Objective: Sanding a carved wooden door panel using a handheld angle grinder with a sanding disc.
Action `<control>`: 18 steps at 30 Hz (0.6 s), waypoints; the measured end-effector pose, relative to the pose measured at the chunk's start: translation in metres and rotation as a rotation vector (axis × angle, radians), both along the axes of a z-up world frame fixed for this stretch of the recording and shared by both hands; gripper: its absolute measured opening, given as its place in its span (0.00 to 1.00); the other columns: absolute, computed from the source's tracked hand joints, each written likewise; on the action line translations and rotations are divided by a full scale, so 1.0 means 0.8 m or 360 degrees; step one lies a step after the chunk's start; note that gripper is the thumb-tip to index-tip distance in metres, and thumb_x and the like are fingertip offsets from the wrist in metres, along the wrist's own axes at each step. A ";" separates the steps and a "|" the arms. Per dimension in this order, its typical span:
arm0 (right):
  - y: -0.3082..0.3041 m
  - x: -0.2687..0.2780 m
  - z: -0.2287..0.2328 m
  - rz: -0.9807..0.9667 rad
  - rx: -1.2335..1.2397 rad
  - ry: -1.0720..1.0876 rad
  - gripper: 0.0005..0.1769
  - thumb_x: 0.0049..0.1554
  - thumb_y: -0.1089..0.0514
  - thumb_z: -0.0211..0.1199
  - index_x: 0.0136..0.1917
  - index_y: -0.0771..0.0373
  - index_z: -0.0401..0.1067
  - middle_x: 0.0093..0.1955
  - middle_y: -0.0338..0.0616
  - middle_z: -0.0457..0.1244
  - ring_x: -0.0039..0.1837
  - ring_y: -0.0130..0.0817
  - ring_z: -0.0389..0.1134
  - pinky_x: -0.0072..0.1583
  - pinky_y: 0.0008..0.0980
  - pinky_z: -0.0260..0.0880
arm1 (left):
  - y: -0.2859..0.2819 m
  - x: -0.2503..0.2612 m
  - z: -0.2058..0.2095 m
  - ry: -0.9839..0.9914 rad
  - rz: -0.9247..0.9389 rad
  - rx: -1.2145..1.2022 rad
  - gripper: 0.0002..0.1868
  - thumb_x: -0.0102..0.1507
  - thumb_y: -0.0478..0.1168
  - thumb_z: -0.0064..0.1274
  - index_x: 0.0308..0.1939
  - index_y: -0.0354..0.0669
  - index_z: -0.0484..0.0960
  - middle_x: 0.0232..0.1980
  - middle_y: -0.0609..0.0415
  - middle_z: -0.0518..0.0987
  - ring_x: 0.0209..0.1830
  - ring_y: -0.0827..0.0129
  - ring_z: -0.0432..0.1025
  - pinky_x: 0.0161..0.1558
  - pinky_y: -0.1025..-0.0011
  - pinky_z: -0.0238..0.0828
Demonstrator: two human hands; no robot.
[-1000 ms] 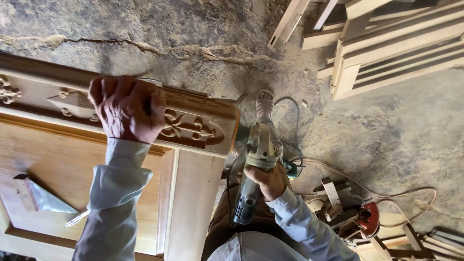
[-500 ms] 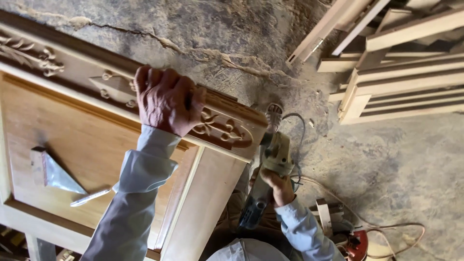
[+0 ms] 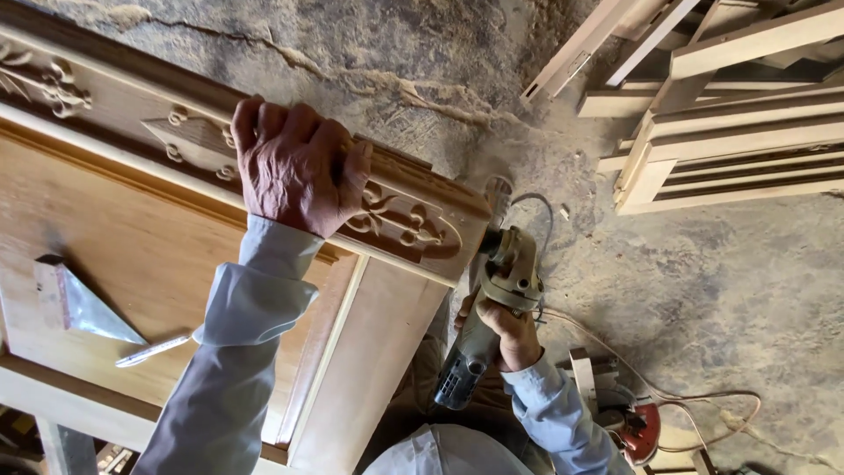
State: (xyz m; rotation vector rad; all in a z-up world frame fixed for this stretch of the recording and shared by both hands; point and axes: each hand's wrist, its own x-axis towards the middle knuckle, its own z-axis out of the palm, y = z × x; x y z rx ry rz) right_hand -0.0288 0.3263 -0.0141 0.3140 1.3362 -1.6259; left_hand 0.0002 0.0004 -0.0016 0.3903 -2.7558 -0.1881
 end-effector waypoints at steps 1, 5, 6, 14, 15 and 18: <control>0.009 0.004 -0.013 0.0005 0.0006 -0.0007 0.11 0.45 0.61 0.62 0.34 0.73 0.78 0.31 0.62 0.69 0.35 0.48 0.75 0.43 0.45 0.80 | 0.004 -0.004 0.011 -0.0007 0.0005 0.0006 0.26 0.73 0.60 0.45 0.24 0.53 0.76 0.28 0.51 0.72 0.34 0.54 0.72 0.60 0.53 0.62; 0.013 -0.003 -0.028 0.0036 -0.0347 -0.0206 0.15 0.51 0.54 0.66 0.45 0.68 0.72 0.38 0.53 0.69 0.38 0.44 0.72 0.42 0.42 0.78 | 0.012 -0.011 0.031 0.0046 -0.0030 -0.0042 0.26 0.76 0.51 0.39 0.25 0.45 0.74 0.28 0.52 0.68 0.31 0.58 0.59 0.52 0.58 0.56; 0.004 -0.012 -0.024 0.0133 -0.0454 -0.0020 0.15 0.55 0.53 0.64 0.42 0.71 0.73 0.36 0.53 0.69 0.36 0.42 0.73 0.41 0.38 0.80 | 0.011 -0.011 0.030 0.0045 -0.0034 -0.0048 0.27 0.77 0.52 0.37 0.25 0.45 0.74 0.28 0.52 0.67 0.31 0.58 0.59 0.52 0.58 0.56; 0.034 0.037 -0.013 -0.0003 -0.0053 -0.0464 0.18 0.45 0.54 0.65 0.43 0.73 0.73 0.38 0.59 0.68 0.38 0.49 0.72 0.43 0.45 0.75 | 0.008 -0.004 0.025 0.0000 -0.0025 -0.0018 0.29 0.78 0.54 0.36 0.26 0.45 0.72 0.28 0.53 0.63 0.33 0.57 0.57 0.53 0.56 0.56; 0.034 0.039 -0.013 -0.0002 0.0054 -0.0421 0.18 0.44 0.55 0.64 0.42 0.73 0.74 0.37 0.60 0.69 0.37 0.49 0.72 0.42 0.45 0.75 | 0.007 -0.003 0.025 -0.0009 -0.0038 -0.0002 0.29 0.79 0.54 0.36 0.25 0.45 0.70 0.27 0.53 0.59 0.34 0.58 0.55 0.53 0.55 0.55; 0.035 0.044 -0.010 -0.0078 0.0050 -0.0412 0.20 0.44 0.55 0.66 0.46 0.72 0.72 0.37 0.58 0.68 0.37 0.49 0.72 0.41 0.47 0.75 | 0.007 -0.003 0.026 0.0077 -0.0083 -0.0002 0.28 0.78 0.52 0.44 0.25 0.43 0.70 0.27 0.52 0.60 0.33 0.57 0.55 0.51 0.55 0.56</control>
